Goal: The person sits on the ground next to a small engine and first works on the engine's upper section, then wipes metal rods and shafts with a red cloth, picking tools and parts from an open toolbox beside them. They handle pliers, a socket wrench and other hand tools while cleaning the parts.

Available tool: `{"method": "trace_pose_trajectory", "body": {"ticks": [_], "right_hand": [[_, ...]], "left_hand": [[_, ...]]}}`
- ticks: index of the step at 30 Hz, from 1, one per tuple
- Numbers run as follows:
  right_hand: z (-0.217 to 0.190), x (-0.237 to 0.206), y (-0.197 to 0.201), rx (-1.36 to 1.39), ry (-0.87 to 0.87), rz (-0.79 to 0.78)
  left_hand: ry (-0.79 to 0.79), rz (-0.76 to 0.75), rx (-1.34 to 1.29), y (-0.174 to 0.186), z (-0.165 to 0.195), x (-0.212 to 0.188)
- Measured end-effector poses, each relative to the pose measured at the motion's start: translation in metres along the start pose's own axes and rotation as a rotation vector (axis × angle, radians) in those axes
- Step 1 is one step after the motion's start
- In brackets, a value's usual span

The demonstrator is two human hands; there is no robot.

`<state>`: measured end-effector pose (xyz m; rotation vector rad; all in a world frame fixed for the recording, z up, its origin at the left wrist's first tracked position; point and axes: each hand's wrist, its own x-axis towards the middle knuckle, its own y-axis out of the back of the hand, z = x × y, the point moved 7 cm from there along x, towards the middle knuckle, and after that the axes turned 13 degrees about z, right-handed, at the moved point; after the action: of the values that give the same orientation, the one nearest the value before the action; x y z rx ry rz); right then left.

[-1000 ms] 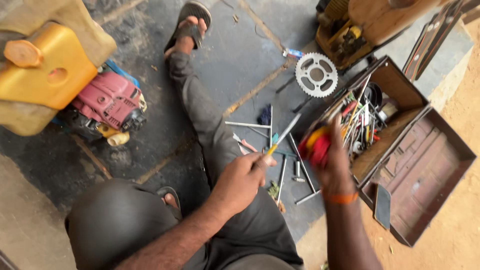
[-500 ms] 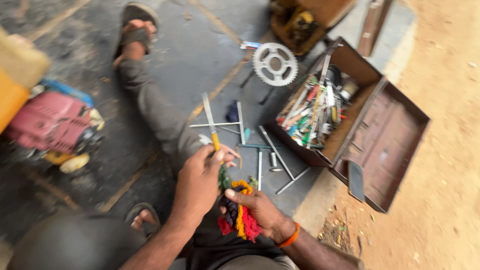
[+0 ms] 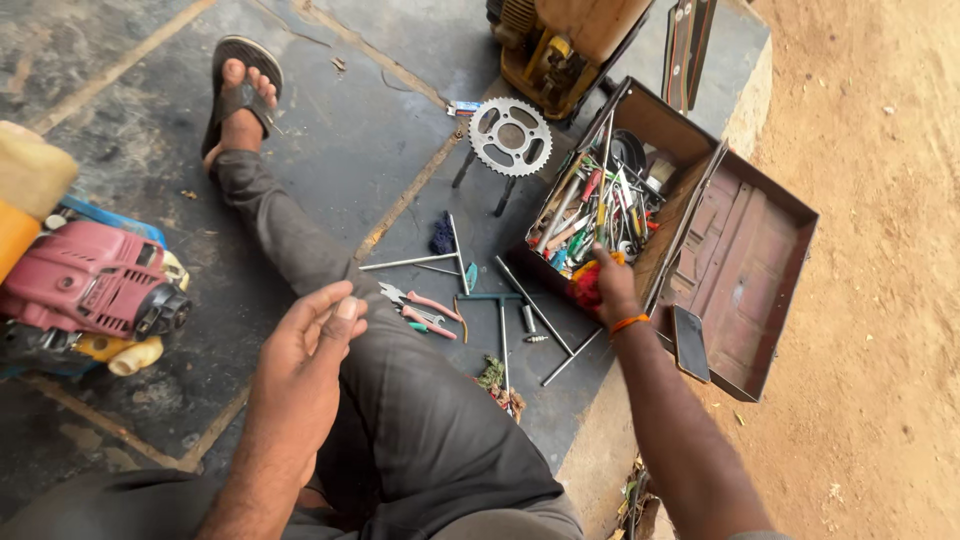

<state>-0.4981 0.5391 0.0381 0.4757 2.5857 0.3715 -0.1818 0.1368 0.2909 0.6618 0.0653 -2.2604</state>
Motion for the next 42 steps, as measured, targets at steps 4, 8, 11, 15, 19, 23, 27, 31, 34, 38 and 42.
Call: {"method": "trace_pose_trajectory", "body": {"ticks": [4,8,11,15,19,23,27,31,34,38,42], "right_hand": [[0.006,0.005,0.023,-0.078,0.210,0.054],[0.048,-0.037,0.044,-0.120,0.147,-0.007],[0.075,-0.079,0.063,0.046,0.053,-0.114],[0.077,-0.112,0.108,-0.265,0.083,-0.020],[-0.011,-0.140,0.125,-0.305,0.414,-0.198],[-0.134,-0.191,0.129,0.177,0.690,-0.153],[-0.201,-0.243,0.096,0.339,0.643,-0.446],[-0.197,-0.267,0.060,0.092,0.779,-0.452],[-0.164,-0.293,-0.022,-0.773,1.477,-0.432],[-0.058,-0.281,-0.144,-0.795,0.747,-0.749],[0.071,-0.311,-0.216,-1.206,1.150,-0.867]], "left_hand": [[-0.055,-0.002,-0.044,0.014,0.006,-0.017],[-0.116,0.014,-0.137,0.035,0.013,-0.031],[-0.211,0.004,-0.215,0.053,0.023,-0.045],[-0.240,-0.014,-0.348,0.075,0.030,-0.053],[-0.290,-0.055,-0.372,0.107,0.028,-0.060],[-0.423,-0.051,-0.311,0.155,0.031,-0.076],[-0.566,0.070,-0.210,0.225,0.034,-0.096],[-0.478,0.356,-0.126,0.291,0.007,-0.102],[-0.367,0.548,-0.028,0.315,-0.015,-0.117],[-0.367,0.581,-0.049,0.323,-0.029,-0.147],[-0.262,0.610,-0.042,0.312,-0.084,-0.175]]}}
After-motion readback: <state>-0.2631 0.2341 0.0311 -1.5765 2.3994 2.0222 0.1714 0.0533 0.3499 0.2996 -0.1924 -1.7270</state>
